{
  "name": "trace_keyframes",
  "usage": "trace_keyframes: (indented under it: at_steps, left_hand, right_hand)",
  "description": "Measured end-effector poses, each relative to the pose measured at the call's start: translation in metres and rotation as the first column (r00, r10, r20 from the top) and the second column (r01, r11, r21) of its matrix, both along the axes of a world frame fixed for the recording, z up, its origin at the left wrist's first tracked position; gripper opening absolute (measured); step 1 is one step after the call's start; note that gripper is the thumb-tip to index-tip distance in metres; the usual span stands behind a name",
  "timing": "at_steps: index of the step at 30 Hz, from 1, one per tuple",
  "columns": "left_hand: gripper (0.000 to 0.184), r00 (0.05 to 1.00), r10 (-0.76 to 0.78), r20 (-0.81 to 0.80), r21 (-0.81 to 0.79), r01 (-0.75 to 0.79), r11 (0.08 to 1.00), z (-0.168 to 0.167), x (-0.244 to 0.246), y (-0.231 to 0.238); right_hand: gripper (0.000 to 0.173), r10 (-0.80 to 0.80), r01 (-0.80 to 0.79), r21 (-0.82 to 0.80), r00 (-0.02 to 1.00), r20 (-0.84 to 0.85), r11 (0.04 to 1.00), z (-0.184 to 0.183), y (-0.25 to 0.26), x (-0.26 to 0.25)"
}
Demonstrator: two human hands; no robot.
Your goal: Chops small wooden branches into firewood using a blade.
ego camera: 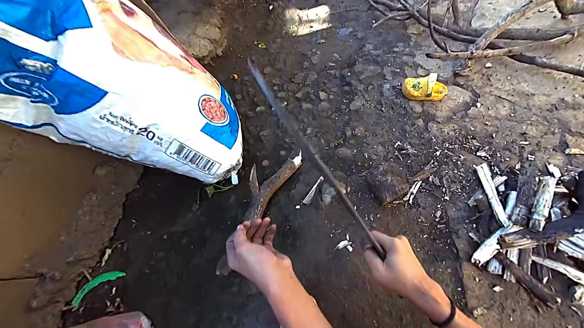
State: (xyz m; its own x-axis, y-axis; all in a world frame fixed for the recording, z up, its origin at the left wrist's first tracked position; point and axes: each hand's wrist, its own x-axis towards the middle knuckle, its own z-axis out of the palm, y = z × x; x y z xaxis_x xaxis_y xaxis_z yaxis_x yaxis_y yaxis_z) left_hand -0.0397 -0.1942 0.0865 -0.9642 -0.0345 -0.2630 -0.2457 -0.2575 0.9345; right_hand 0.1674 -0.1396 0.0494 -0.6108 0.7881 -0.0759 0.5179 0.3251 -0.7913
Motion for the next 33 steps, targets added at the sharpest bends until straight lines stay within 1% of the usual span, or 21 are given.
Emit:
trace_keyframes:
  at_steps: [1,3,4,5,6,8,10,11,12,13,14,15,16,18,21,22,23,25,27,30,33]
  left_hand:
    - [0.018,1.000,-0.002,0.022,-0.003,0.002,1.000,0.000,0.000,-0.002]
    - [0.016,0.999,0.018,0.044,0.002,-0.018,1.000,0.001,-0.003,-0.006]
    - [0.015,0.998,0.032,0.053,0.006,-0.033,0.999,0.002,-0.002,-0.007]
    - [0.014,0.997,0.044,0.056,0.017,-0.045,0.999,0.003,-0.001,-0.006]
    - [0.015,0.997,0.049,0.055,0.030,-0.051,0.998,0.004,0.000,-0.003]
    - [0.018,0.999,0.029,0.033,0.021,-0.030,0.999,0.003,0.003,0.003]
    - [0.018,0.999,-0.018,0.039,-0.013,0.018,1.000,0.001,0.006,0.002]
    - [0.018,0.998,-0.025,0.061,-0.015,0.026,1.000,0.001,0.005,-0.001]
    - [0.018,0.996,-0.019,0.086,-0.006,0.019,1.000,0.002,0.004,-0.005]
    - [0.017,0.994,-0.009,0.108,0.006,0.009,1.000,0.003,0.002,-0.010]
    - [0.015,0.992,0.005,0.124,0.022,-0.008,1.000,0.002,0.001,-0.015]
    - [0.014,0.991,0.020,0.129,0.038,-0.025,0.999,0.003,0.000,-0.018]
    - [0.013,0.991,0.037,0.127,0.043,-0.043,0.998,0.003,0.000,-0.018]
    - [0.015,0.993,0.052,0.105,0.028,-0.055,0.998,0.001,0.003,-0.015]
    - [0.020,0.992,0.009,0.127,0.001,-0.009,1.000,-0.006,0.005,-0.010]
    - [0.020,0.987,0.001,0.161,0.017,-0.003,1.000,-0.007,0.003,-0.012]
    - [0.019,0.982,-0.001,0.187,0.040,-0.007,0.999,-0.006,0.000,-0.014]
    - [0.018,0.978,0.014,0.209,0.063,-0.027,0.998,-0.003,0.000,-0.016]
    - [0.018,0.982,0.037,0.187,0.069,-0.051,0.996,0.000,0.002,-0.010]
    - [0.020,0.992,0.017,0.125,0.038,-0.022,0.999,-0.002,0.009,0.006]
    - [0.018,0.990,-0.033,0.135,0.014,0.031,0.999,-0.007,0.011,0.008]
  right_hand:
    - [0.022,-0.016,0.016,-0.016,0.999,0.030,1.000,-0.008,-0.001,0.001]
    - [0.028,0.058,0.020,-0.264,0.957,0.285,0.964,-0.024,0.003,-0.002]
    - [0.031,0.098,0.034,-0.343,0.928,0.360,0.939,-0.032,0.007,-0.003]
    - [0.031,0.102,0.037,-0.351,0.923,0.370,0.936,-0.036,0.011,-0.001]
    - [0.030,0.082,0.027,-0.312,0.940,0.330,0.950,-0.032,0.014,0.001]
    - [0.024,-0.003,0.020,-0.147,0.994,0.110,0.989,-0.020,0.013,0.005]
    - [0.020,-0.057,0.065,0.051,0.987,-0.149,0.997,-0.018,0.010,0.004]
    - [0.019,-0.065,0.083,0.096,0.982,-0.179,0.992,-0.024,0.009,0.002]
    - [0.021,-0.063,0.071,0.081,0.994,-0.089,0.994,-0.032,0.009,0.000]
    - [0.025,-0.018,0.023,-0.042,0.993,0.113,0.999,-0.037,0.009,-0.001]
    - [0.031,0.078,-0.005,-0.221,0.944,0.320,0.975,-0.039,0.012,-0.004]
    - [0.034,0.148,-0.008,-0.319,0.896,0.419,0.948,-0.040,0.018,-0.009]
    - [0.034,0.180,-0.020,-0.344,0.881,0.438,0.939,-0.038,0.021,-0.012]
    - [0.032,0.162,-0.065,-0.272,0.922,0.351,0.960,-0.028,0.019,-0.010]
    - [0.023,-0.004,0.003,0.037,0.999,0.040,0.999,-0.033,0.006,-0.005]
    - [0.023,-0.025,0.024,0.026,0.998,0.063,0.999,-0.036,0.002,-0.005]
    - [0.026,-0.003,0.017,-0.073,0.981,0.192,0.997,-0.038,0.001,-0.005]
    - [0.034,0.128,0.039,-0.336,0.878,0.460,0.941,-0.040,0.006,-0.008]
    - [0.036,0.178,0.040,-0.386,0.839,0.514,0.922,-0.036,0.012,-0.012]
    - [0.031,0.144,-0.031,-0.275,0.905,0.400,0.961,-0.015,0.013,-0.008]
    - [0.023,-0.029,0.022,0.103,0.998,0.061,0.994,-0.023,0.001,-0.003]
